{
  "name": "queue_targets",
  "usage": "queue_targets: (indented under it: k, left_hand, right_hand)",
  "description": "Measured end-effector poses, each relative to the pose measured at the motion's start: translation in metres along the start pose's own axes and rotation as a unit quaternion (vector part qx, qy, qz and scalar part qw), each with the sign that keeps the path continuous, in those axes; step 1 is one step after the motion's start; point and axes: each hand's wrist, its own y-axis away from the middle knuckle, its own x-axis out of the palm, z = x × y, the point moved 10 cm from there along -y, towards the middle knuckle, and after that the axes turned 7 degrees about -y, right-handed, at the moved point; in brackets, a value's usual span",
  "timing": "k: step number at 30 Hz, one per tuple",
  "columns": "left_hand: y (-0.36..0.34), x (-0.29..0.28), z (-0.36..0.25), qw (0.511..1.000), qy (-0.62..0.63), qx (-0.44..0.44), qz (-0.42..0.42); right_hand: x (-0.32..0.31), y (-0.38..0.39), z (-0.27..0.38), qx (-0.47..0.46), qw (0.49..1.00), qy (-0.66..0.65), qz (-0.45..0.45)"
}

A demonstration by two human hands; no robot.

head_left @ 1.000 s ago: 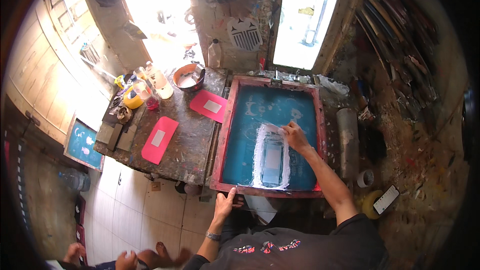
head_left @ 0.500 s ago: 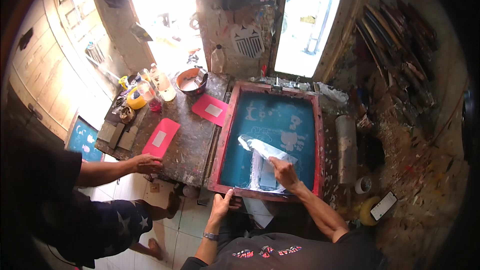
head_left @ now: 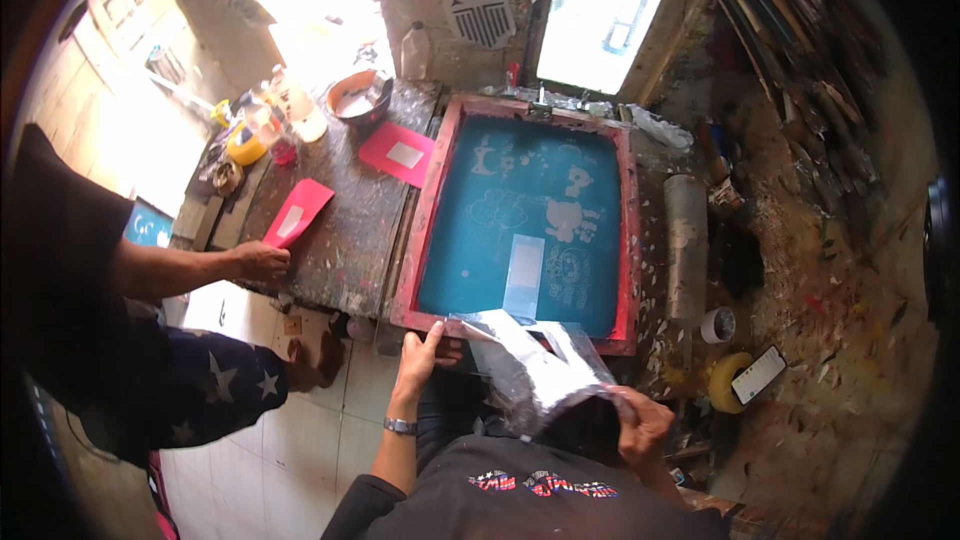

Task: The person performs screen printing by placing pink cards under a mesh screen, applying white ink with a squeegee, and lifting the screen to reveal printed cards. The person then cleans the screen with a cloth and a cleaning solution.

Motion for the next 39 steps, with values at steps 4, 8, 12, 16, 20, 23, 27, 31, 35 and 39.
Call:
queue_targets:
  k: [4,8,12,16,20,23,27,31,35,39]
  left_hand:
    - [0.001,-0.003,0.003,1.0,0.002,-0.022,-0.02]
    - [0.005,-0.002,0.001,0.999,0.022,-0.034,-0.027]
    - [0.011,-0.006,-0.007,0.998,0.021,-0.031,-0.046]
    - [0.012,-0.004,-0.004,0.998,0.022,-0.054,-0.03]
    - [0.011,-0.005,0.0,0.997,0.002,-0.072,-0.035]
    - [0.013,-0.008,-0.013,0.998,-0.054,-0.041,-0.016]
    - [0.025,-0.013,-0.03,0.963,-0.198,-0.079,0.164]
    - [-0.017,-0.105,-0.122,0.934,-0.325,0.132,-0.075]
    - [-0.087,-0.189,-0.159,0.861,-0.318,0.184,-0.352]
    - [-0.13,-0.179,-0.138,0.764,-0.476,0.182,-0.396]
  right_hand:
    - [-0.037,-0.002,-0.013,0.096,0.992,-0.01,-0.08]
    - [-0.059,-0.031,-0.036,0.122,0.974,-0.077,-0.173]
    - [-0.075,-0.075,-0.044,0.106,0.972,-0.073,-0.196]
    - [-0.099,-0.117,-0.012,0.042,0.987,0.012,-0.153]
    - [-0.145,-0.158,0.093,-0.16,0.909,0.326,-0.205]
    - [-0.163,-0.22,0.128,-0.118,0.974,0.138,-0.138]
    - [-0.087,-0.289,0.179,-0.187,0.917,0.319,0.151]
    - [-0.039,-0.339,0.225,-0.245,0.867,0.388,0.194]
    - [-0.007,-0.426,0.255,-0.182,0.926,0.272,0.187]
    - [0.057,-0.548,0.279,-0.168,0.953,0.179,0.178]
